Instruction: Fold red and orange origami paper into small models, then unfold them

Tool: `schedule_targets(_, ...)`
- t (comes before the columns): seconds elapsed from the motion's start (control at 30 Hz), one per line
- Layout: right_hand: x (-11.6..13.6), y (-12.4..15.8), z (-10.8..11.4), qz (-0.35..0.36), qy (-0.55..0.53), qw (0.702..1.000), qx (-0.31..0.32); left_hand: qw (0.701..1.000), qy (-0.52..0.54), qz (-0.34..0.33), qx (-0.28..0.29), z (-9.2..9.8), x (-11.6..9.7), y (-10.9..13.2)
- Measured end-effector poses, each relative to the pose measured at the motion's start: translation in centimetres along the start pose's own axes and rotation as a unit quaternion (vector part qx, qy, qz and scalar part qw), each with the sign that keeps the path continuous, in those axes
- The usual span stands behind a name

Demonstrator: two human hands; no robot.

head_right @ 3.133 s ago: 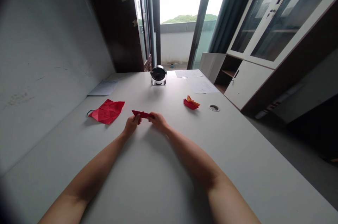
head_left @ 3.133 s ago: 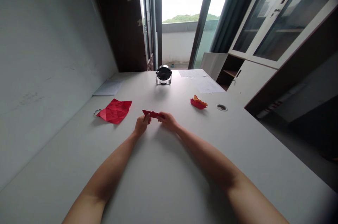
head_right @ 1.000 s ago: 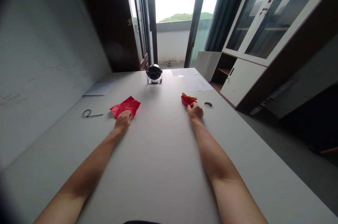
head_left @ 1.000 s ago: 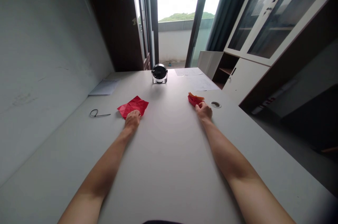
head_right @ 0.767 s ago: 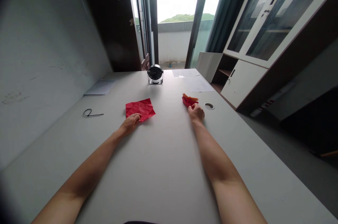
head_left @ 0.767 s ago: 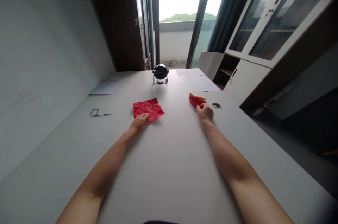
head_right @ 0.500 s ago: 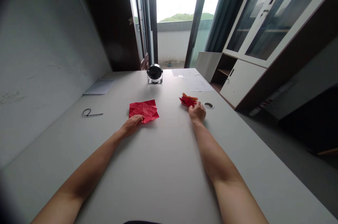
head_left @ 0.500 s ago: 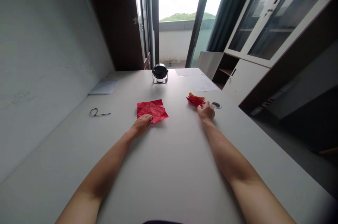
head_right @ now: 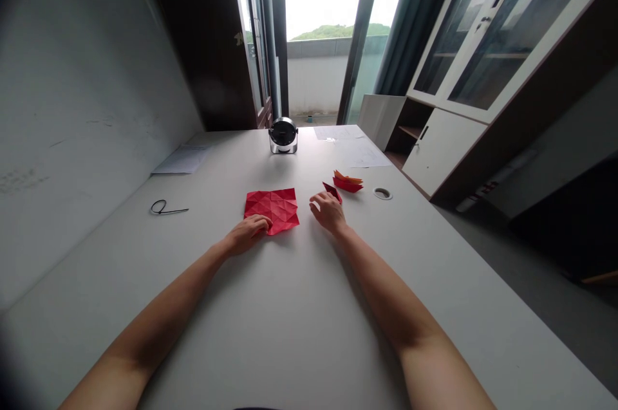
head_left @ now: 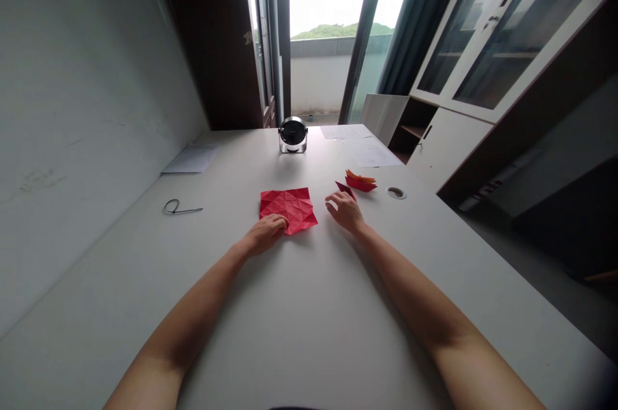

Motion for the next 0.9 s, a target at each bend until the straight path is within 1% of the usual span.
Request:
schedule_targets(0.07,-1.7,0.2,-0.5,-0.029,0.013,0.999,0.015,1.000,0.003,-0.004,0.011,-0.2,-0.4,0.0)
schedule_targets(0.13,-3.3,0.2,-0.7,-0.055,0.023,0.998,0.017,1.000,0.004,-0.009,0.018,-0.3,-0.9,-0.1)
schedule_targets(0.2,-4.4,0.3,-0.7,-0.074,0.030,0.997,0.014,1.000,0.005,-0.016,0.025,-0.5,-1.5,-0.2)
schedule_targets(0.3,-4.9,0.2,-0.6,-0.089,0.038,0.995,0.002,0.999,0.012,-0.031,0.039,-0.9,-2.4,-0.2)
schedule_targets(0.4,-3.8,0.1,-0.2,-0.087,0.022,0.996,-0.015,0.998,0.016,-0.040,0.042,-1.3,-2.6,-0.1)
schedule_targets(0.43,-3.3,0.0,0.0,-0.086,0.010,0.996,-0.017,0.999,0.010,-0.037,0.033,-1.3,-2.4,-0.1)
schedule_targets(0.5,-2.1,0.0,0.2,-0.094,-0.020,0.995,-0.009,1.000,-0.019,-0.014,-0.006,-1.0,-1.1,-0.2)
schedule_targets(0.57,-0.9,0.0,0.1,-0.118,-0.049,0.992,0.022,0.996,-0.064,0.031,-0.055,-0.5,0.8,-0.1)
schedule_targets(0.63,0.2,0.1,-0.3,-0.137,-0.085,0.986,0.052,0.987,-0.105,0.080,-0.087,-0.2,2.9,0.2)
schedule_targets(0.7,1.4,0.2,-0.9,-0.145,-0.144,0.975,0.084,0.980,-0.126,0.118,-0.100,-0.1,4.6,0.5)
schedule_targets(0.8,2.8,0.6,-2.2,-0.154,-0.223,0.955,0.118,0.973,-0.136,0.152,-0.112,-0.3,6.0,0.9)
schedule_targets(0.9,3.3,0.7,-3.1,-0.172,-0.257,0.946,0.099,0.969,-0.130,0.171,-0.121,-0.6,6.4,1.1)
Point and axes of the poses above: each hand's wrist, its own y-axis away from the middle knuckle, its own z-axis out of the back of the hand, x = y × z, the point moved 6 cm from there along -y, towards the middle knuckle, and after that the axes turned 10 degrees about -x, right-handed, at the moved point
